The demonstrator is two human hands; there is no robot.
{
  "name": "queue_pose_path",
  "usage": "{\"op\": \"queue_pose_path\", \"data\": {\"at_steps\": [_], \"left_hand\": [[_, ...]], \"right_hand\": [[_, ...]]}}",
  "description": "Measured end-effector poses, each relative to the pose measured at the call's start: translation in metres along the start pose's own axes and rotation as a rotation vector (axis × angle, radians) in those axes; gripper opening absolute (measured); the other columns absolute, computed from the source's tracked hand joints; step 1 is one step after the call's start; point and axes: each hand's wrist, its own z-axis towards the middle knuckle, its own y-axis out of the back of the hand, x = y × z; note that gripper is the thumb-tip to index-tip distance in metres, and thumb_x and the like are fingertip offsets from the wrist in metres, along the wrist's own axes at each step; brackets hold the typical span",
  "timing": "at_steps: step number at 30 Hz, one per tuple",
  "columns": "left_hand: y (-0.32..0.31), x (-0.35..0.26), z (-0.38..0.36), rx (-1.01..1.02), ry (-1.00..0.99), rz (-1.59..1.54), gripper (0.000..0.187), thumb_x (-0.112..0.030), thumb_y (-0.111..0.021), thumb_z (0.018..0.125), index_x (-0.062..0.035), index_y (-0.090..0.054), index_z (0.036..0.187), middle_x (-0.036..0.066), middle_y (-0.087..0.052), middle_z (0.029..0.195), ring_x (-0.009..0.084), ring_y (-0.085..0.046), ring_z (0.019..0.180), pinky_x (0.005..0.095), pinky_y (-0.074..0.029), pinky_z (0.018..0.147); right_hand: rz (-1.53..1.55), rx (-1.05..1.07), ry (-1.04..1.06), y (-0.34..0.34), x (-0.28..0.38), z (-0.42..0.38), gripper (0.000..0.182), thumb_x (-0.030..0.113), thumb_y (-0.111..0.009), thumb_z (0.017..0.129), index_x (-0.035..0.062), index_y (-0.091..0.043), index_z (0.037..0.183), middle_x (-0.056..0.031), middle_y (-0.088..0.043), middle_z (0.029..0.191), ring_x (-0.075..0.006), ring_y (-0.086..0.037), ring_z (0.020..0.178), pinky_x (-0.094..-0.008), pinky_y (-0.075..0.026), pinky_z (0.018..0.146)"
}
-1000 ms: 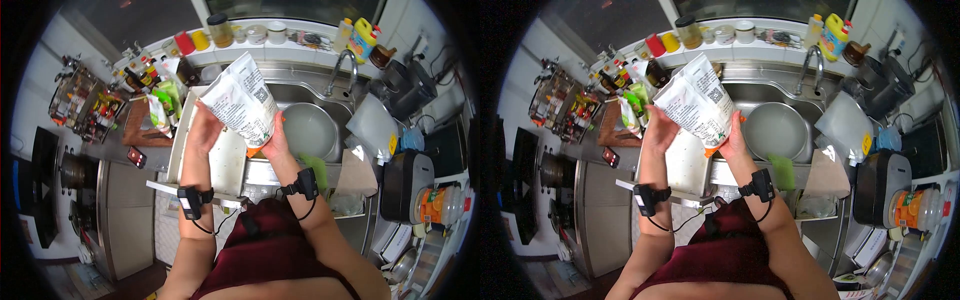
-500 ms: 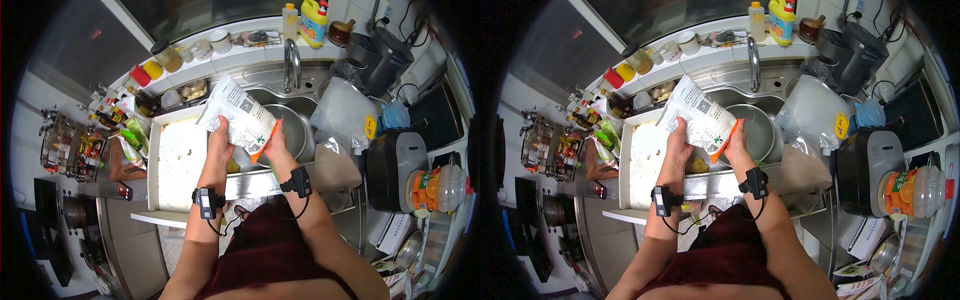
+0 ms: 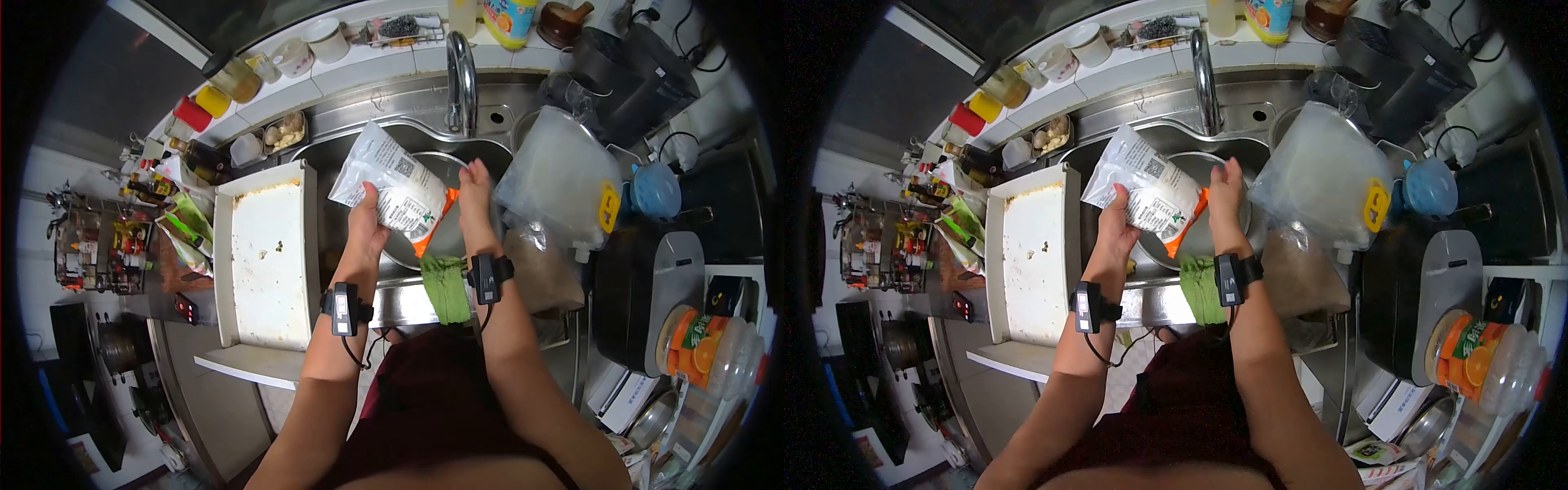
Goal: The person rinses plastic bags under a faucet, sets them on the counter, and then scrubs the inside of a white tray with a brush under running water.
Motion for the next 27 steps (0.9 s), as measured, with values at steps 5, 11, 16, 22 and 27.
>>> {"op": "queue_pose_path", "data": {"at_steps": [5,11,16,22,27], "left_hand": [[0.009,0.006,0.015,-0.006,0.112,-0.094,0.047,-0.031,-0.052,0.089,-0.0025,-0.041,0.124,0.013,-0.053,0.117,0.0281,-0.054,0.105,0.0454,-0.046,0.088],[0.015,0.017,0.027,0.021,0.104,-0.138,0.046,-0.030,-0.052,0.089,-0.0031,-0.041,0.124,0.012,-0.054,0.118,0.0274,-0.054,0.106,0.0446,-0.044,0.090],[0.007,0.025,0.029,-0.004,0.074,-0.075,0.044,-0.030,-0.052,0.089,-0.0032,-0.042,0.123,0.010,-0.055,0.115,0.0242,-0.055,0.104,0.0407,-0.045,0.090],[0.003,0.036,0.036,-0.005,0.091,-0.055,0.042,-0.030,-0.051,0.090,-0.0030,-0.043,0.121,0.011,-0.055,0.114,0.0239,-0.056,0.103,0.0404,-0.046,0.088],[0.003,0.049,0.048,0.015,0.114,-0.032,0.043,-0.033,-0.049,0.090,-0.0035,-0.044,0.121,0.012,-0.056,0.114,0.0246,-0.056,0.103,0.0409,-0.046,0.088]], "right_hand": [[-0.284,0.128,0.113,-0.018,0.025,0.018,0.056,0.030,-0.045,0.092,-0.0039,-0.030,0.133,-0.0205,-0.036,0.136,-0.0278,-0.034,0.127,-0.0327,-0.026,0.102],[-0.501,0.268,0.145,-0.051,0.044,0.042,0.067,0.042,-0.039,0.090,-0.0098,-0.027,0.131,-0.0324,-0.029,0.134,-0.0425,-0.028,0.126,-0.0379,-0.024,0.104],[-0.557,0.270,0.215,-0.071,0.034,0.051,0.071,0.046,-0.035,0.091,-0.0064,-0.018,0.136,-0.0260,-0.013,0.143,-0.0327,-0.011,0.135,-0.0333,-0.012,0.109],[-0.654,0.343,0.347,-0.076,-0.002,0.065,0.066,0.044,-0.033,0.092,-0.0055,-0.024,0.135,-0.0246,-0.021,0.141,-0.0345,-0.018,0.133,-0.0356,-0.016,0.108],[-0.791,0.376,0.387,-0.046,-0.010,0.023,0.057,0.040,-0.037,0.091,-0.0014,-0.035,0.131,-0.0228,-0.032,0.137,-0.0375,-0.030,0.127,-0.0447,-0.025,0.103]]}}
